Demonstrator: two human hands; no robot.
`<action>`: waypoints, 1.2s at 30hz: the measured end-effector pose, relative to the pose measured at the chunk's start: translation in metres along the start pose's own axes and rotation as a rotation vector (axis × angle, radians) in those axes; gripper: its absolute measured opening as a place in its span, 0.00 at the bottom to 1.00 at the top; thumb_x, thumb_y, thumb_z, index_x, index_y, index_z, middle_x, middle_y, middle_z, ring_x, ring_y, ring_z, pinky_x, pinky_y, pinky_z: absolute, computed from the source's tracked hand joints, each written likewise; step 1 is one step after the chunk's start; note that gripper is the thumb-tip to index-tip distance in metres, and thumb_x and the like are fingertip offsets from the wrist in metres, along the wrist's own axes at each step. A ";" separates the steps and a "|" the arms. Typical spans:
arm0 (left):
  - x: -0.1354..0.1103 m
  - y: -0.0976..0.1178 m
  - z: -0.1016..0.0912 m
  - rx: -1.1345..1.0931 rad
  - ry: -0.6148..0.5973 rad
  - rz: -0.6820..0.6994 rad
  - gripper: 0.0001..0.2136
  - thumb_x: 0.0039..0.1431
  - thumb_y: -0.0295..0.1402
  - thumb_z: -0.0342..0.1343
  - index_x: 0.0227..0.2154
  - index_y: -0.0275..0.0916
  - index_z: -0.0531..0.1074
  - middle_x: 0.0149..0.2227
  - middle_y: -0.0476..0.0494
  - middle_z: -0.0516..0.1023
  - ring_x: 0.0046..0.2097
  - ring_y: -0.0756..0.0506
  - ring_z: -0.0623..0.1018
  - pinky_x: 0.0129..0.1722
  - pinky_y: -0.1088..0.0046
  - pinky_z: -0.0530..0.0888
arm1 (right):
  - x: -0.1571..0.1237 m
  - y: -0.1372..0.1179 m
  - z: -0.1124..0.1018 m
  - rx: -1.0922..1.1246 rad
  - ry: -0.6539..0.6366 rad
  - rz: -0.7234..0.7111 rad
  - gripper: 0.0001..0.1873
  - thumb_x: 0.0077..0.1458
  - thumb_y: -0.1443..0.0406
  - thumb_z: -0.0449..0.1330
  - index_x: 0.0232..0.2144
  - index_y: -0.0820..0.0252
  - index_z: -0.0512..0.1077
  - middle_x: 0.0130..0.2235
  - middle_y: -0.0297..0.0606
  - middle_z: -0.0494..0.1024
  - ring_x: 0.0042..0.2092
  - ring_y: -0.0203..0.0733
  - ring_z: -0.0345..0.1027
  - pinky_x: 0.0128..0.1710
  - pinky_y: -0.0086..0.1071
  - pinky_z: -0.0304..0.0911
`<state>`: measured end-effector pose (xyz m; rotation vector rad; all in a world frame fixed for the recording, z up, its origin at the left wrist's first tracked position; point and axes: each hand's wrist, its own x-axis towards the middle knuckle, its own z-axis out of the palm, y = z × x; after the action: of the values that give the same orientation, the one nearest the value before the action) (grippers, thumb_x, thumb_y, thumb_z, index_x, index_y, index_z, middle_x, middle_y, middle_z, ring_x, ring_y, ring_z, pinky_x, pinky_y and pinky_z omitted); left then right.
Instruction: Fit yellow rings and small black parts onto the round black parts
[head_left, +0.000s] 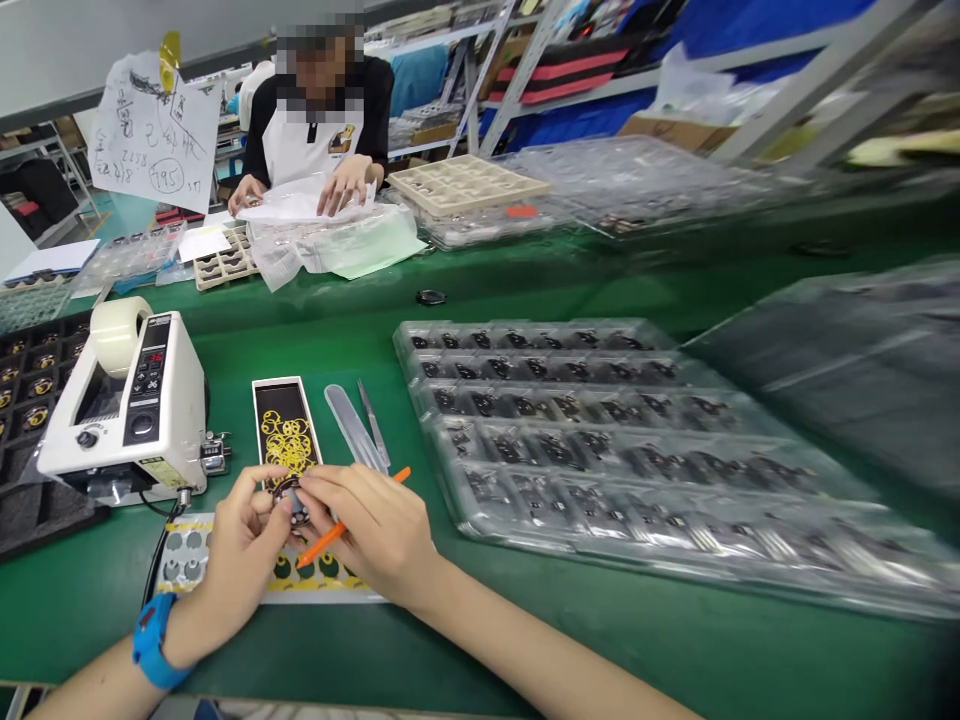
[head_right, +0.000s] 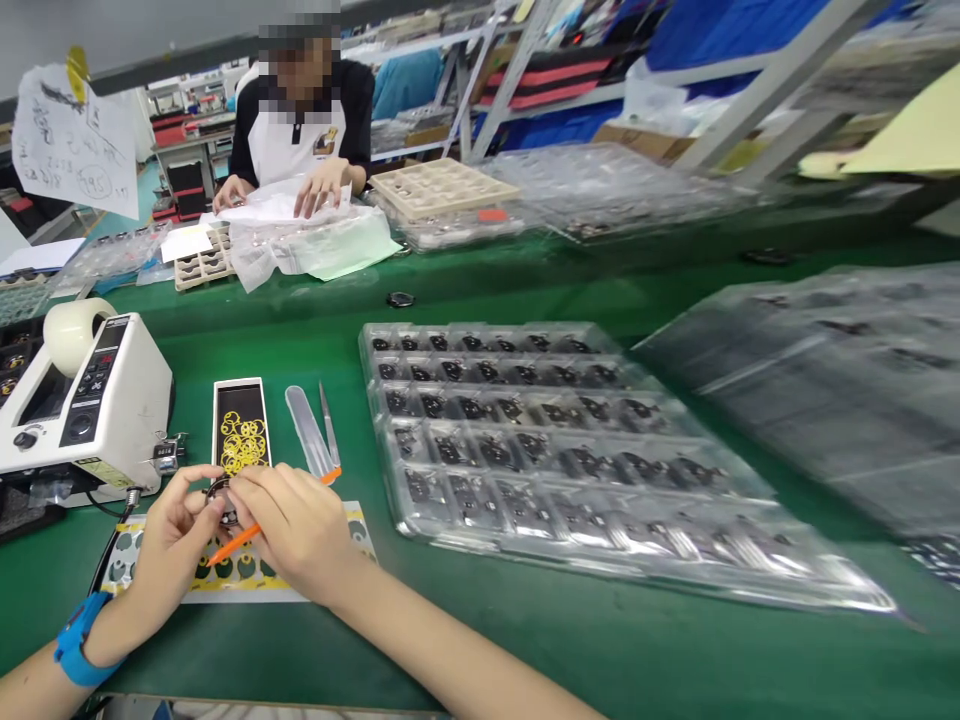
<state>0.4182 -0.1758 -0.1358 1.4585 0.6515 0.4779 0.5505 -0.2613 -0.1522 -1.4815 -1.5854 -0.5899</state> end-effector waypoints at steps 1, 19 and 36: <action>-0.001 -0.001 0.000 0.026 0.002 0.011 0.20 0.57 0.48 0.56 0.44 0.38 0.66 0.18 0.58 0.62 0.21 0.53 0.66 0.23 0.79 0.68 | 0.000 0.000 0.000 -0.002 0.002 -0.006 0.10 0.59 0.72 0.53 0.42 0.60 0.70 0.34 0.42 0.80 0.33 0.41 0.72 0.30 0.33 0.63; -0.005 -0.005 0.002 0.201 0.065 0.107 0.13 0.58 0.38 0.55 0.43 0.36 0.73 0.20 0.52 0.69 0.24 0.49 0.73 0.26 0.77 0.72 | 0.002 0.001 0.000 -0.075 -0.007 -0.142 0.08 0.60 0.73 0.51 0.39 0.63 0.68 0.33 0.43 0.80 0.29 0.40 0.69 0.27 0.33 0.62; 0.008 0.001 0.004 -0.117 0.093 -0.052 0.13 0.50 0.41 0.60 0.30 0.38 0.65 0.18 0.56 0.68 0.22 0.53 0.69 0.23 0.79 0.70 | 0.002 -0.003 -0.001 0.128 -0.039 0.116 0.04 0.60 0.70 0.52 0.38 0.59 0.64 0.36 0.43 0.75 0.37 0.41 0.71 0.33 0.31 0.66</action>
<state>0.4270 -0.1734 -0.1356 1.3121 0.7214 0.5369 0.5480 -0.2611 -0.1492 -1.4849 -1.5255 -0.3882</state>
